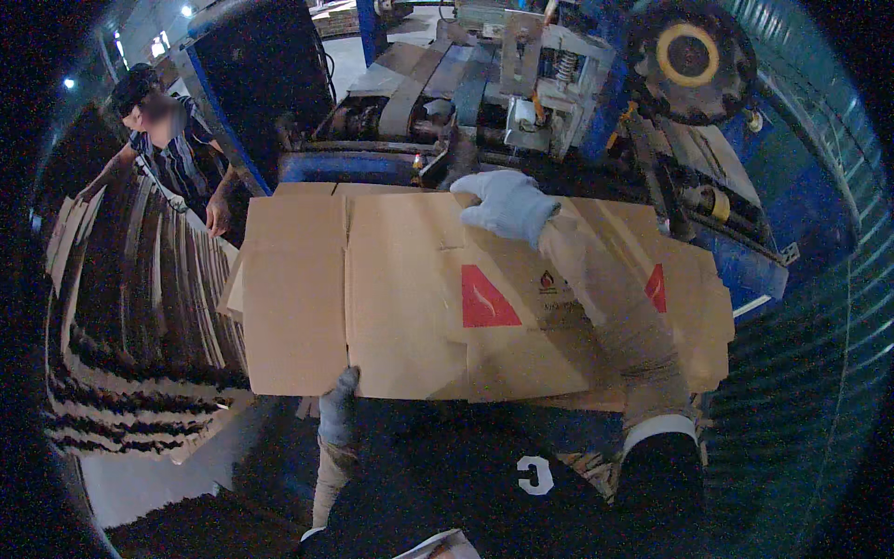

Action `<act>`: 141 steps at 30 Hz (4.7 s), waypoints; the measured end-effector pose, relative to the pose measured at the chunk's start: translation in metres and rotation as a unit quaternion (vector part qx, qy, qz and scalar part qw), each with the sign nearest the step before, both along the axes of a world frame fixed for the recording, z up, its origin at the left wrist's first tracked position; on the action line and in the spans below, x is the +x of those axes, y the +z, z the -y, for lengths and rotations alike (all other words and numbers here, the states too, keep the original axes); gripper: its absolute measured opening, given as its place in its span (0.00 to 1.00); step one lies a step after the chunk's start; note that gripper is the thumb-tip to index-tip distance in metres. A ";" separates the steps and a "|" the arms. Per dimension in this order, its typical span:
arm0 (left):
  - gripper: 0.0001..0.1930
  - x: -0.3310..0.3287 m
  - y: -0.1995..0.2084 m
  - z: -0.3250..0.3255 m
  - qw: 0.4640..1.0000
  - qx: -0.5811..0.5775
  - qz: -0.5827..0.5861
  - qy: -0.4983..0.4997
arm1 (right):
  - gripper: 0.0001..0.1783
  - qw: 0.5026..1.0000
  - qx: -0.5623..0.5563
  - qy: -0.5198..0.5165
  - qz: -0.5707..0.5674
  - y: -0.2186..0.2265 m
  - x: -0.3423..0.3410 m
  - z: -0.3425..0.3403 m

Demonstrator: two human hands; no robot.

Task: The person folds flat cardboard sheets into boxes at a machine station, aligning flaps and pressing them into shape. A coworker occasionally assists by applying tape to seal the boxes. The person repeatedly picks new sheets, folds them, and places finished boxes aside.

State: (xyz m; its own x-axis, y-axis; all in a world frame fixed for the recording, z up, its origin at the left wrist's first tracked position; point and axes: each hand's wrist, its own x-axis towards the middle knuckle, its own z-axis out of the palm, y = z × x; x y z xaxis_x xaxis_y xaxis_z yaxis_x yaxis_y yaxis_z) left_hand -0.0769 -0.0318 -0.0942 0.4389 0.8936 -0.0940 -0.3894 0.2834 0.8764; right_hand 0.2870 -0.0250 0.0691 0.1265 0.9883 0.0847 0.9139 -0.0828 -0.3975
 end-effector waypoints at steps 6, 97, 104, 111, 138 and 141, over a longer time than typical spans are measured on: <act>0.25 0.010 0.009 0.001 0.998 -0.015 0.062 0.016 | 0.39 0.988 -0.114 0.045 0.093 0.031 -0.012 -0.004; 0.36 0.183 0.082 -0.071 0.692 0.680 -0.222 -0.095 | 0.40 0.960 -0.011 -0.210 0.184 -0.068 0.098 0.304; 0.34 0.253 0.068 -0.103 0.653 0.724 -0.217 -0.050 | 0.38 0.954 0.068 -0.206 0.208 -0.088 0.160 0.267; 0.25 0.323 0.053 -0.136 0.631 0.698 -0.335 0.046 | 0.24 0.921 0.173 -0.167 0.308 -0.106 0.202 0.219; 0.28 0.029 0.017 -0.093 0.876 0.243 -0.285 0.304 | 0.29 0.815 0.045 -0.532 0.224 -0.184 0.112 0.565; 0.24 0.034 0.017 -0.104 0.888 0.230 -0.266 0.298 | 0.31 0.782 0.101 -0.582 0.201 -0.211 0.079 0.508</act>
